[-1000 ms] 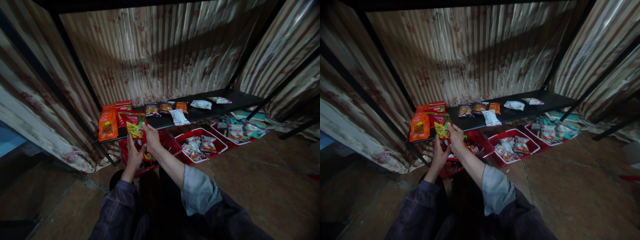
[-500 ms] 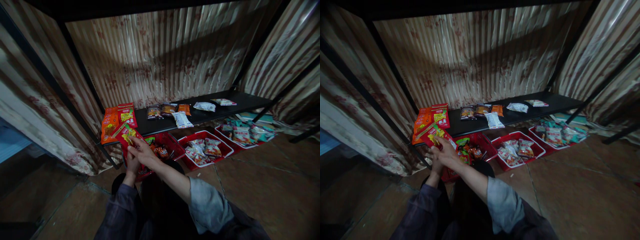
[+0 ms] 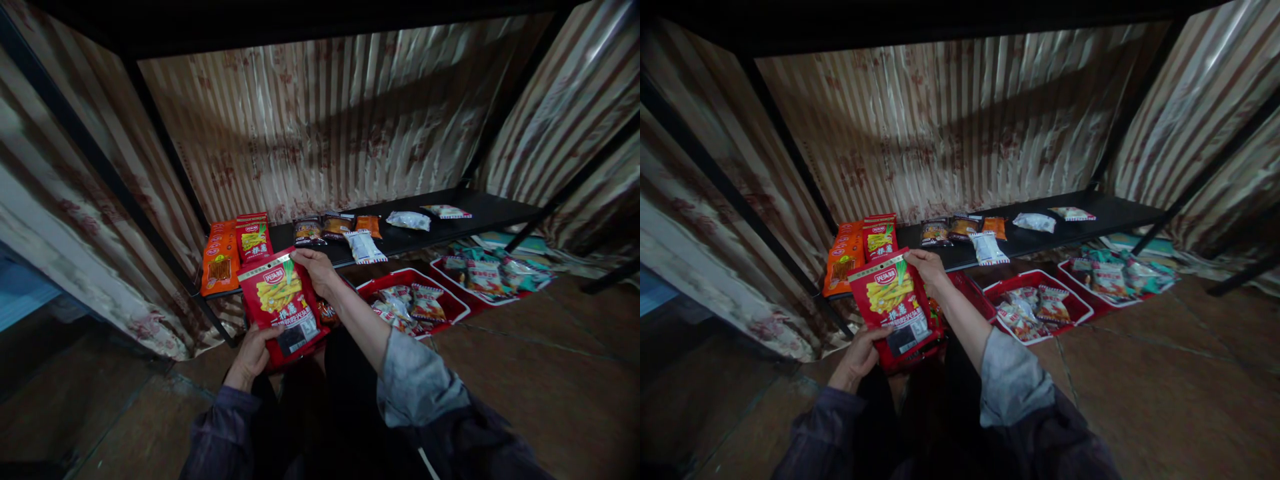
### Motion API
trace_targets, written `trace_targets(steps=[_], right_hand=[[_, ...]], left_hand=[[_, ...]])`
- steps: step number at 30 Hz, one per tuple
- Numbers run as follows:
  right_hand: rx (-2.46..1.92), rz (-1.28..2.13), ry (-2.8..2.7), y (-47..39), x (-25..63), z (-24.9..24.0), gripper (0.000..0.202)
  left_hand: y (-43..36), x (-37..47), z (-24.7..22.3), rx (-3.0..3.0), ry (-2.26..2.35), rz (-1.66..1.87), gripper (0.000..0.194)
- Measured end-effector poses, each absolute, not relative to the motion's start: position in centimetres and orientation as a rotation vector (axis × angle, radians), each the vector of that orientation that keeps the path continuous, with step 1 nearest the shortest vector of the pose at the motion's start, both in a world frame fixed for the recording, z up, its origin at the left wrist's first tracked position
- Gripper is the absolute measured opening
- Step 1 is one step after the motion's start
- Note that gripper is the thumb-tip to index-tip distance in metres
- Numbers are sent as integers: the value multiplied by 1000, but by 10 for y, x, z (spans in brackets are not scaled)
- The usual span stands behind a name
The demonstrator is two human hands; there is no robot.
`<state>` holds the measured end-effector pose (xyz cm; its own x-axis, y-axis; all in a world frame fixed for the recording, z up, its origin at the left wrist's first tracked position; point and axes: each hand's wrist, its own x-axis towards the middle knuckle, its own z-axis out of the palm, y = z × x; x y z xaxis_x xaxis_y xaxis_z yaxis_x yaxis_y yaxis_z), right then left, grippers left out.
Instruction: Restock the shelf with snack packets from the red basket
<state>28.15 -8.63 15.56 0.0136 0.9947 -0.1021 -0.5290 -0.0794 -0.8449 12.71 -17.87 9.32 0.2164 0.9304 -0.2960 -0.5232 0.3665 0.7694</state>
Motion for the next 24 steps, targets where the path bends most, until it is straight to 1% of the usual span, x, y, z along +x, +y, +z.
trace_targets(steps=[5, 10, 13, 20, 24], right_hand=[[-824, 1410, -639, -85, 283, 154, 19], [-854, 1435, -563, -85, 289, 146, 20], [-854, 1438, -599, -85, 292, 140, 21], [-800, 1466, -784, -84, 300, 132, 25], [-886, 1569, -817, -95, 318, 107, 34]], left_hand=[[-177, 127, 92, 583, 744, 1106, 51], [-159, 122, 106, 623, 704, 1292, 44], [-146, 119, 115, 665, 782, 1417, 38], [-130, 124, 134, 598, 834, 1532, 19], [-125, 125, 155, 449, 825, 1541, 21]])
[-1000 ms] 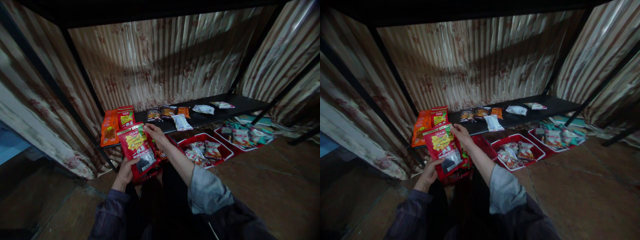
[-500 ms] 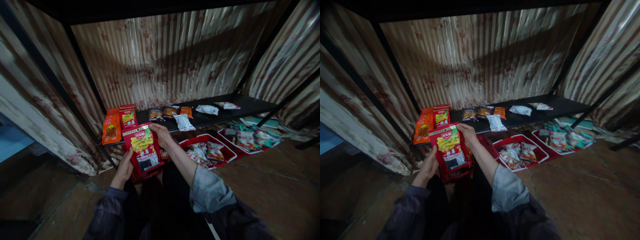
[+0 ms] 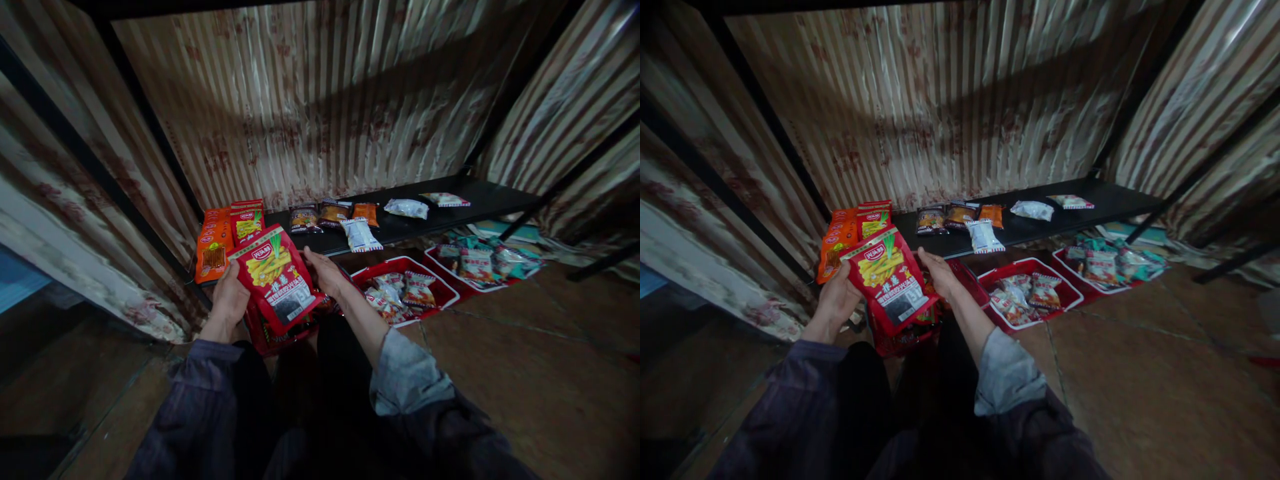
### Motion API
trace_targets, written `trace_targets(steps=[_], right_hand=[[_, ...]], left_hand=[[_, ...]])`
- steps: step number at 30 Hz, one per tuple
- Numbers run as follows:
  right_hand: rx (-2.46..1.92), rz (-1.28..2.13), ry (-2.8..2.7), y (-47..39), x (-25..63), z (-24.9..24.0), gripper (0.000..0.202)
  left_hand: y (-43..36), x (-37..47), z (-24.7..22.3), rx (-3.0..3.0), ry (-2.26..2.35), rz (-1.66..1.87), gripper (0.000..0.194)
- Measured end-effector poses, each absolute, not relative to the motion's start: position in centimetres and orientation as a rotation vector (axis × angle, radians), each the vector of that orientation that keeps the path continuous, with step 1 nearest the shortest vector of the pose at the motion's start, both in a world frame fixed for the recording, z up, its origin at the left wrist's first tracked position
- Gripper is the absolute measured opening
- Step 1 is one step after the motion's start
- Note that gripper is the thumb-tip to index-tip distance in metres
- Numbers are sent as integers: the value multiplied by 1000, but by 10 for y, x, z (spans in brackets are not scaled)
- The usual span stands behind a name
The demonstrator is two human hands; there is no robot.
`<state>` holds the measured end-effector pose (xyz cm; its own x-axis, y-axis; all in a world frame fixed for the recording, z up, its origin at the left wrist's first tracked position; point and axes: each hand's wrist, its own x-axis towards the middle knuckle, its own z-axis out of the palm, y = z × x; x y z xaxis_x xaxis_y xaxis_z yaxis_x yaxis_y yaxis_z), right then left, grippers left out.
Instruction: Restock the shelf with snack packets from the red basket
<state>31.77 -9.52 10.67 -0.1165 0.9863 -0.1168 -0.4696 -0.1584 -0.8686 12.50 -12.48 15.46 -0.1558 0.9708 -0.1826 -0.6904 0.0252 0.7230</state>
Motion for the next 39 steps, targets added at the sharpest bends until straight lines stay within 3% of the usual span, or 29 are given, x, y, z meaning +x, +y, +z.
trace_targets(steps=[7, 26, 34, 39], right_hand=[[-729, 1847, -579, -137, 327, 66, 35], [-919, 1499, -660, -149, 315, 75, 33], [-968, 1354, -302, -155, 301, 68, 20], [-967, 1390, -165, -155, 301, 61, 16]], left_hand=[[-107, 114, 159, 320, 878, 1482, 27], [-111, 108, 163, 382, 960, 1527, 31], [-114, 117, 156, 334, 990, 1611, 24], [-116, 113, 147, 434, 993, 1470, 20]])
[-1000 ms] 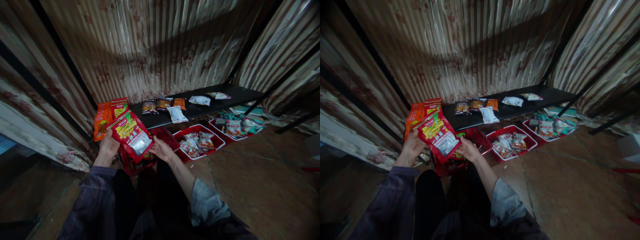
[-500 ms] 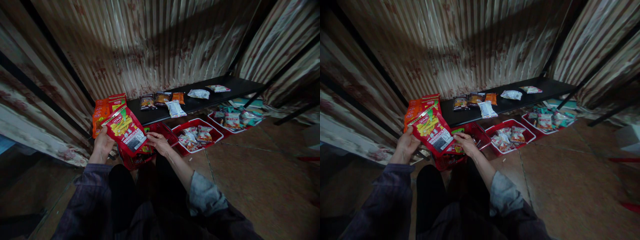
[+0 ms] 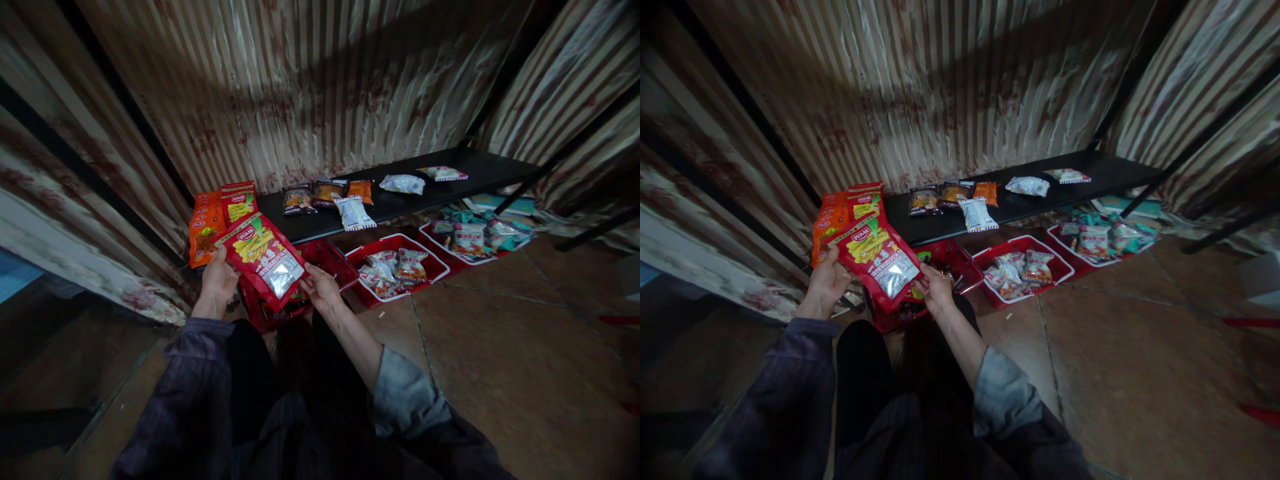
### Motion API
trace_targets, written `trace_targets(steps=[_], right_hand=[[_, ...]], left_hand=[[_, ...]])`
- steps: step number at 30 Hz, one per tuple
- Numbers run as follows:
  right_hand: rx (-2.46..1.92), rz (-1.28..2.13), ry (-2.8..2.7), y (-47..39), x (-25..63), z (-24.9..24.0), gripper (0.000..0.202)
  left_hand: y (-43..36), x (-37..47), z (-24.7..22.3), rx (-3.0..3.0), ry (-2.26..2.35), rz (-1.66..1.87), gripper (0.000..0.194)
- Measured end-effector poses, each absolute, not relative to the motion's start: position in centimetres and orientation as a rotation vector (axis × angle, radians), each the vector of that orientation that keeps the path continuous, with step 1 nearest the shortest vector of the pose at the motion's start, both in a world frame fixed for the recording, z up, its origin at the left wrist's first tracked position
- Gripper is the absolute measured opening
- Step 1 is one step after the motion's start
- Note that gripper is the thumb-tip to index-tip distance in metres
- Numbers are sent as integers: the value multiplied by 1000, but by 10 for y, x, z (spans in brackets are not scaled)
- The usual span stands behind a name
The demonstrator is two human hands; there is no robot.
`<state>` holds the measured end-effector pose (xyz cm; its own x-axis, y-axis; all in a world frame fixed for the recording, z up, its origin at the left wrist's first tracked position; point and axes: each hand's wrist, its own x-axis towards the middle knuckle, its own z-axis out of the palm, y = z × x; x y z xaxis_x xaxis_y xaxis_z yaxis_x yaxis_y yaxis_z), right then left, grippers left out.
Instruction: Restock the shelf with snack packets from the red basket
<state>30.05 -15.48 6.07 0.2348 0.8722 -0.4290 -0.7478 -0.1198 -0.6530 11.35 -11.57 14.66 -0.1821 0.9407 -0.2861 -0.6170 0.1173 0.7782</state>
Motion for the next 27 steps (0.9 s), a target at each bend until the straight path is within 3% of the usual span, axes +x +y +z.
trace_targets(steps=[7, 12, 21, 25, 27], right_hand=[[-991, 1326, -286, -149, 298, 68, 20], [-1019, 1348, -299, -151, 294, 73, 21], [-1024, 1336, -464, -157, 290, 67, 32], [-1098, 1349, -534, -153, 293, 56, 28], [-1181, 1192, -723, -151, 295, 54, 23]], left_hand=[[-129, 110, 133, 598, 924, 1211, 16], [-135, 115, 124, 531, 885, 1296, 4], [-134, 111, 118, 447, 866, 1336, 9], [-137, 112, 120, 454, 871, 1345, 11], [-138, 112, 120, 466, 873, 1355, 11]])
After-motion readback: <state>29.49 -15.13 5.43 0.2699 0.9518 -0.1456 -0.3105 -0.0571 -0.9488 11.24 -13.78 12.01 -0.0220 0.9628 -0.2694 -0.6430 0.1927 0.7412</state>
